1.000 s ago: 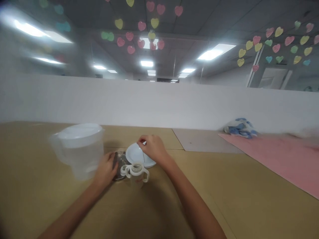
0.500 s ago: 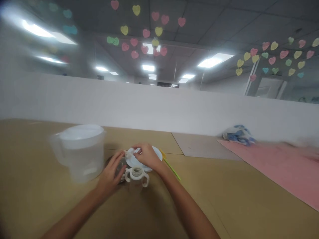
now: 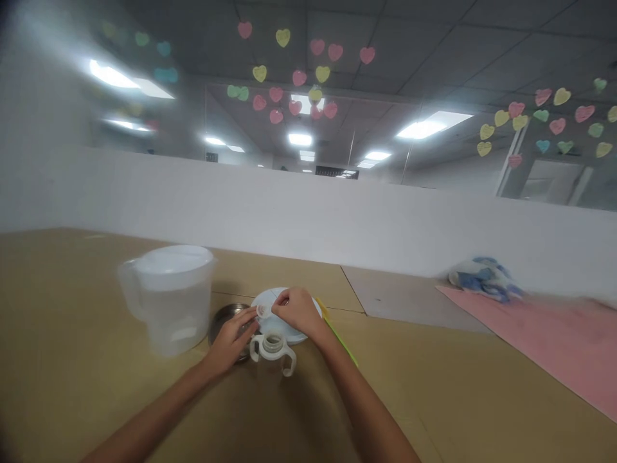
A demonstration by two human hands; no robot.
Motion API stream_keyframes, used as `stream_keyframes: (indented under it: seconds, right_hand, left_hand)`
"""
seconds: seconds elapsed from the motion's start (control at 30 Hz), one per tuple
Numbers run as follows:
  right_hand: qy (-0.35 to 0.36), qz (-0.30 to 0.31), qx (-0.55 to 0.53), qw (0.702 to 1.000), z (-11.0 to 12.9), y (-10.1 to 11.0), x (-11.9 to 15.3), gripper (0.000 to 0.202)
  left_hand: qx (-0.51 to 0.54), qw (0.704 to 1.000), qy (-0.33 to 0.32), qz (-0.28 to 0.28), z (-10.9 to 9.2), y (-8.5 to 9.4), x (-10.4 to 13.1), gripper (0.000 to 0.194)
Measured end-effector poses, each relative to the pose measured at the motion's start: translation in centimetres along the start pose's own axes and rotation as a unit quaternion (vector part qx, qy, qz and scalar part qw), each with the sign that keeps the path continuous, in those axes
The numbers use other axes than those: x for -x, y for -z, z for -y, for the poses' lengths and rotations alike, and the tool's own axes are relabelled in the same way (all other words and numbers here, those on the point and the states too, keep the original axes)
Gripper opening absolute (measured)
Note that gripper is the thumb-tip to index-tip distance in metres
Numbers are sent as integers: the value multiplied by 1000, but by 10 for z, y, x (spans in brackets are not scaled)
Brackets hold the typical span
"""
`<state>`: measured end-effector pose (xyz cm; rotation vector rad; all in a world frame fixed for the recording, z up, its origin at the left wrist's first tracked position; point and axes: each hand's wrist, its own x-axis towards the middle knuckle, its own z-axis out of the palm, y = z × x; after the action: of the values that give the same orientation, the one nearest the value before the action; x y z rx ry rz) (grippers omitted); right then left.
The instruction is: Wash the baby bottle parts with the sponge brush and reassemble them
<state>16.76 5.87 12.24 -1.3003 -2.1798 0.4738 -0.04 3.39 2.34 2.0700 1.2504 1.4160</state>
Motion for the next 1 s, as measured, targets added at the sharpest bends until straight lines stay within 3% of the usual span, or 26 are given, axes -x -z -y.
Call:
stream_keyframes:
  seconds: [0.17, 0.27, 0.4, 0.5, 0.6, 0.67, 0.77, 0.87, 1.0]
  right_hand:
    - [-31, 30, 4, 999, -13, -5, -4, 18]
    - [-31, 49, 0, 998, -19, -10, -6, 17]
    - [-24, 57, 6, 998, -22, -10, -5, 17]
    - [-16, 44, 24, 999, -23, -4, -6, 19]
    - [5, -7, 26, 1000, -23, 4, -8, 21]
    - [20, -54, -17, 998, -22, 7, -9, 21]
    - [52, -104, -178, 977, -16, 8, -7, 12]
    - [84, -85, -364, 924, -3, 6, 0, 16]
    - [105, -56, -437, 891, 7, 1, 7, 36]
  left_hand:
    - [66, 994, 75, -32, 2, -5, -13, 25]
    - [82, 993, 75, -45, 2, -11, -16, 31]
    - [57, 996, 65, -22, 5, -18, -19, 26]
    - [38, 997, 62, -19, 7, -22, -23, 28]
    - [29, 996, 63, -50, 8, -25, -24, 29]
    - [21, 995, 62, -78, 10, -29, -22, 30]
    - [6, 991, 73, -115, 15, -34, -15, 32]
    - [0, 986, 83, -142, 16, -37, -7, 34]
    - [2, 985, 83, -153, 12, -38, -2, 32]
